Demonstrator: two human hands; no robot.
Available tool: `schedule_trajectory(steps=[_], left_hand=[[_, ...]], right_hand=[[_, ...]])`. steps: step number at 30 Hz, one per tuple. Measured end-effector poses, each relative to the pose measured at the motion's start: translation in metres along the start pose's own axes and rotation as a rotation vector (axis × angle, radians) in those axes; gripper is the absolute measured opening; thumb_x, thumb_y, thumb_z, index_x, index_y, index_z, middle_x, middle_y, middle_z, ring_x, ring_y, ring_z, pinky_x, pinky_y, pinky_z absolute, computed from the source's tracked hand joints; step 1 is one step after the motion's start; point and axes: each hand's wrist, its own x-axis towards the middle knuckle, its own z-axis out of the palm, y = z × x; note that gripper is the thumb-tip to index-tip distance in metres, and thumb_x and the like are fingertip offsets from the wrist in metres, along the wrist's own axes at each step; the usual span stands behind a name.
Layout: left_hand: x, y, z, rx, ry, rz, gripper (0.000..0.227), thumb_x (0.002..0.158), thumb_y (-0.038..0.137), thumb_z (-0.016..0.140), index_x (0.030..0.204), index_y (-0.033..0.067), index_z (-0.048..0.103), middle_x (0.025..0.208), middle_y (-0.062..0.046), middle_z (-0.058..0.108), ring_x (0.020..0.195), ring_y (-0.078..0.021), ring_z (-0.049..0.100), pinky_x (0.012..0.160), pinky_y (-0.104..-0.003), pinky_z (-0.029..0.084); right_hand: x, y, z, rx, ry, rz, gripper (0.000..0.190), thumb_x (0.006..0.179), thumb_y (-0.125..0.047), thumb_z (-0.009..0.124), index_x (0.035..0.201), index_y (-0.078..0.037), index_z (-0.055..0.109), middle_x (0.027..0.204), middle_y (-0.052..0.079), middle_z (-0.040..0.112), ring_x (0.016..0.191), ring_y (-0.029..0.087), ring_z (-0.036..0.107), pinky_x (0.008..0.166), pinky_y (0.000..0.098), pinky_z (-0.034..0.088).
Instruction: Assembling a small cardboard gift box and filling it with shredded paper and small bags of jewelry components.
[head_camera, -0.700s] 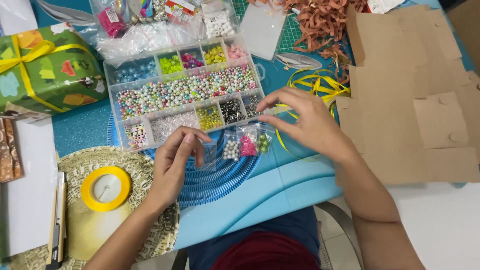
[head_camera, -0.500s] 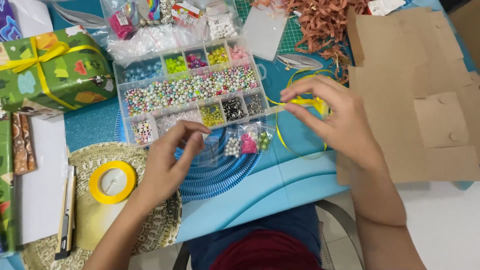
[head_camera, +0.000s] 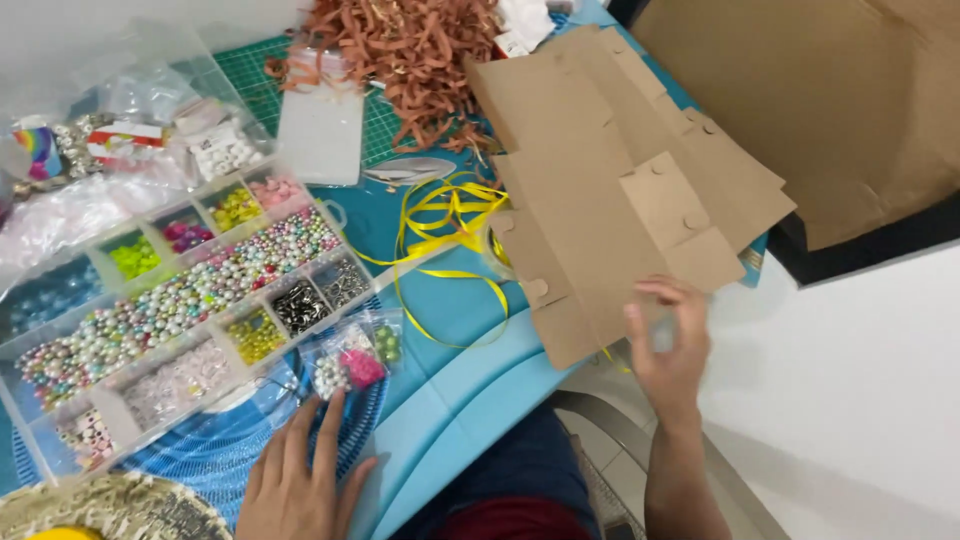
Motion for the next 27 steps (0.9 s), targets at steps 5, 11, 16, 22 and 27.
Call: schedule_trajectory(steps=[5,11,16,22,27], left_hand=[[0.004,0.011,-0.039,0.188,0.181,0.001,0.082,0.085,0.073,0.049,0.155,0.0305,0.047,0.152,0.005,0.058,0.103,-0.0089,0.074,0.076,-0.025,0.063],[-0.012,0.028,-0.048,-0.021,0.270,0.074,0.069,0.091,0.065,0.051,0.149,0.0269,0.054,0.147,0.005,0.061,0.101,-0.0127,0.072,0.080,-0.029,0.057],[-0.031,0.042,-0.057,-0.463,0.293,0.082,0.049,0.095,0.051,0.057,0.137,0.0275,0.062,0.141,0.004,0.063,0.106,-0.0187,0.070,0.084,-0.036,0.055],[-0.040,0.051,-0.064,-1.071,-0.080,0.193,0.042,0.100,0.043,0.059,0.137,0.0239,0.066,0.143,0.002,0.061,0.130,-0.0210,0.060,0.100,-0.046,0.047],[-0.040,0.057,-0.054,-1.093,-0.073,0.264,0.040,0.101,0.038,0.061,0.136,0.0209,0.067,0.142,-0.002,0.060,0.125,-0.0208,0.064,0.095,-0.046,0.054]], right_hand=[[-0.021,-0.016,0.013,-0.218,-0.476,-0.186,0.076,0.084,-0.060,0.071,0.144,-0.017,0.052,0.151,0.009,0.053,0.140,0.031,0.049,0.113,0.0510,0.033],[-0.011,-0.022,0.017,-0.211,-0.293,-0.166,0.037,0.093,-0.007,0.060,0.130,-0.010,0.064,0.136,0.004,0.068,0.125,0.024,0.063,0.107,0.0401,0.048],[-0.005,0.038,0.008,-0.341,-0.037,-0.050,0.031,0.099,-0.018,0.079,0.123,0.000,0.070,0.119,0.014,0.074,0.108,0.029,0.069,0.096,0.0403,0.052],[0.002,0.098,-0.025,-0.150,0.083,0.208,0.040,0.107,-0.028,0.079,0.125,0.007,0.072,0.124,0.017,0.072,0.118,0.027,0.066,0.097,0.0359,0.052],[0.025,0.106,-0.045,0.185,0.019,0.602,0.083,0.105,-0.073,0.014,0.115,-0.009,0.066,0.118,0.004,0.069,0.101,0.014,0.066,0.086,0.0276,0.049]])
